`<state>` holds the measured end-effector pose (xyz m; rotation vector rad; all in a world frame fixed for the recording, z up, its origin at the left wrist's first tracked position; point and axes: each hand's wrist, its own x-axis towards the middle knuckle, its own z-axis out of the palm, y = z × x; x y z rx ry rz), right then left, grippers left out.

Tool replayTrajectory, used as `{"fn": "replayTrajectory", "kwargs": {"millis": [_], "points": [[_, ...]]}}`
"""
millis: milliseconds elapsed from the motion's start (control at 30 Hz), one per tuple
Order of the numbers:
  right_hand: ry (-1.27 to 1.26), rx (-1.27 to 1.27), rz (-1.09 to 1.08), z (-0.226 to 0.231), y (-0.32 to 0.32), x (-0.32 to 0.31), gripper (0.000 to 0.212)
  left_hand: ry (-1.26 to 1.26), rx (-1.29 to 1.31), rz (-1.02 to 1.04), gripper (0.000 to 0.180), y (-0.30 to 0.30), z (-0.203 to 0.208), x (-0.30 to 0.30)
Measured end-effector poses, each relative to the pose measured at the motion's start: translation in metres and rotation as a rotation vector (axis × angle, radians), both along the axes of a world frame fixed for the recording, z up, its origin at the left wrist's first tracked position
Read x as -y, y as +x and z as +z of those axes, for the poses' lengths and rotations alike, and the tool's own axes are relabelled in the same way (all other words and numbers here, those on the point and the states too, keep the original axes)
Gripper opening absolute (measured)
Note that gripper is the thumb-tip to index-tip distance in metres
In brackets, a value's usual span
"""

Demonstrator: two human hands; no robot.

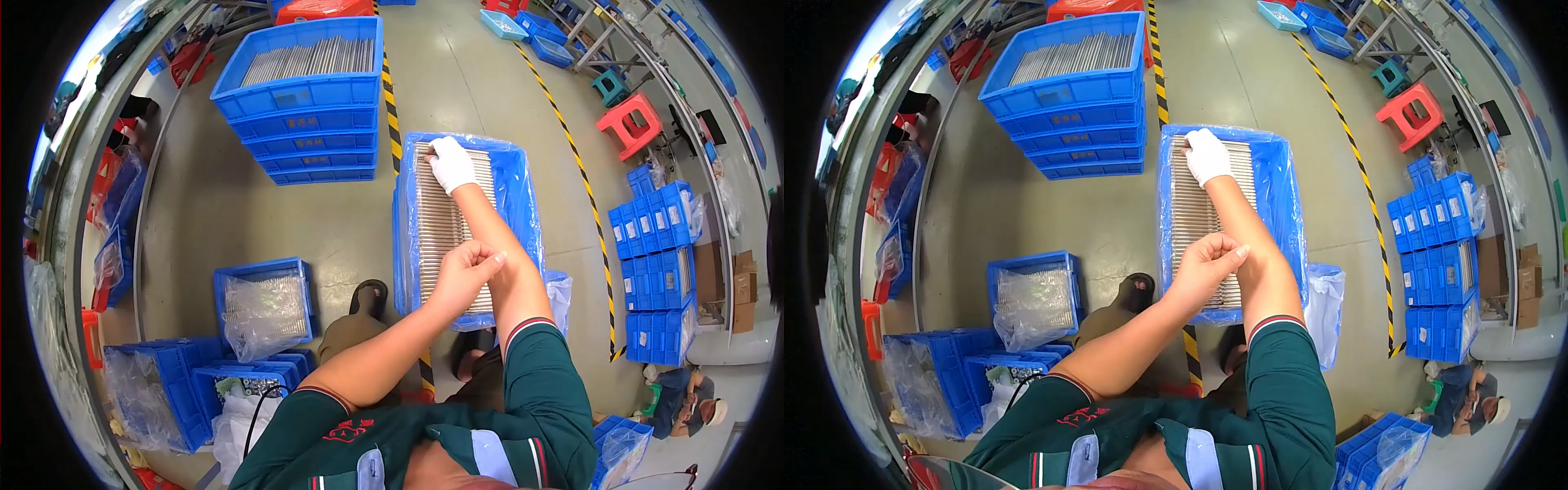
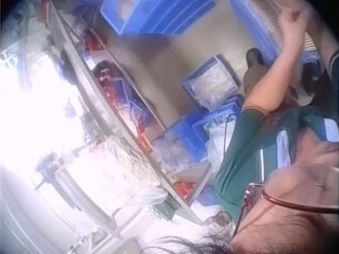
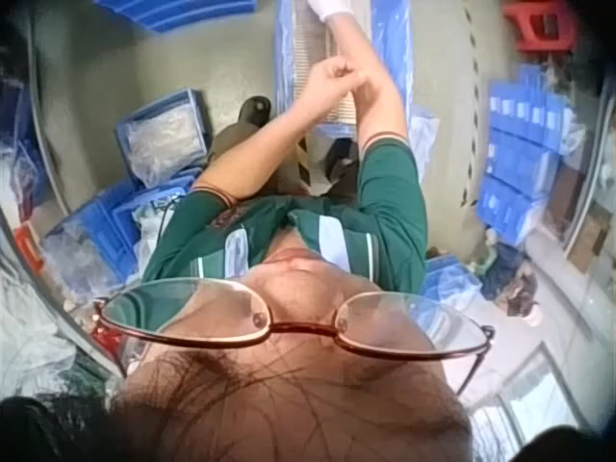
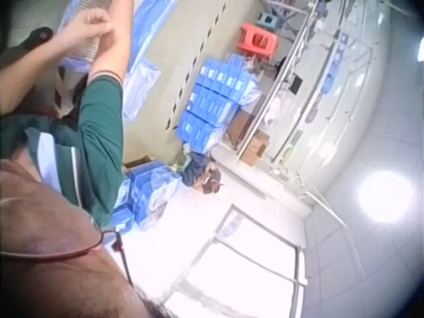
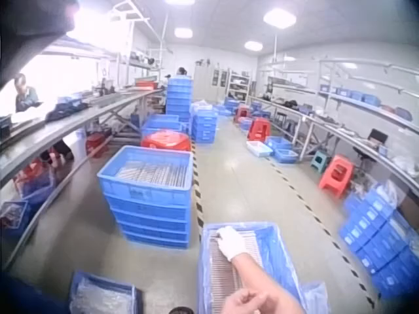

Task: The recorder is counting and sorting small metal rods from one blue container into another.

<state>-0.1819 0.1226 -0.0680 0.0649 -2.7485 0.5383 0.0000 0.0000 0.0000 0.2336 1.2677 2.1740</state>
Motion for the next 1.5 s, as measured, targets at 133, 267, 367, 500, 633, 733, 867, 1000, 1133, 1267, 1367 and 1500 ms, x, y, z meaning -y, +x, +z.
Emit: {"fn": "replayTrajectory", "kwargs": {"millis": [133,267,367,500,633,733,867,1000,1133,1267,1367,1500], "points": [[-0.052,-0.045,0.028,-0.007,0.009,-0.009,0.013,0.017,0.013,0.013,0.014,0.005,0.002,0.004],[-0.018,-0.178,0.054,0.009,0.02,-0.036,0.009,0.012,0.029,-0.018,0.014,0.001,0.008,0.006],[-0.056,-0.244,-0.069,0.025,0.054,-0.065,0.011,-0.011,0.041,-0.041,0.014,-0.001,0.01,0.007],[-0.039,-0.297,-0.186,0.039,0.132,-0.117,0.012,-0.06,0.011,-0.049,0.014,0.001,0.011,0.0],[-0.099,-0.289,-0.551,0.017,0.228,-0.172,0.014,-0.12,-0.029,-0.078,0.013,0.007,0.009,-0.009],[-0.102,-0.153,-0.8,-0.023,0.318,-0.208,0.016,-0.124,-0.051,-0.079,0.013,0.012,0.008,-0.016],[-0.315,0.183,-1.164,-0.101,0.443,-0.234,0.019,-0.183,-0.086,-0.113,0.013,0.02,0.008,-0.026],[-0.516,0.67,-1.217,-0.187,0.553,-0.247,0.016,-0.281,-0.144,-0.152,0.014,0.03,-0.002,-0.041],[-0.399,0.94,-1.113,-0.26,0.626,-0.235,0.023,-0.388,-0.208,-0.179,0.013,0.044,-0.015,-0.056],[-0.988,0.659,-1.557,-0.286,0.637,-0.222,0.01,-0.45,-0.209,-0.234,0.013,0.056,-0.02,-0.065],[-0.826,0.84,-1.181,-0.279,0.618,-0.22,0.013,-0.484,-0.222,-0.258,0.013,0.059,-0.021,-0.07],[-1.22,0.718,-1.341,-0.288,0.582,-0.225,0.025,-0.473,-0.23,-0.271,0.014,0.061,-0.024,-0.077]]}}
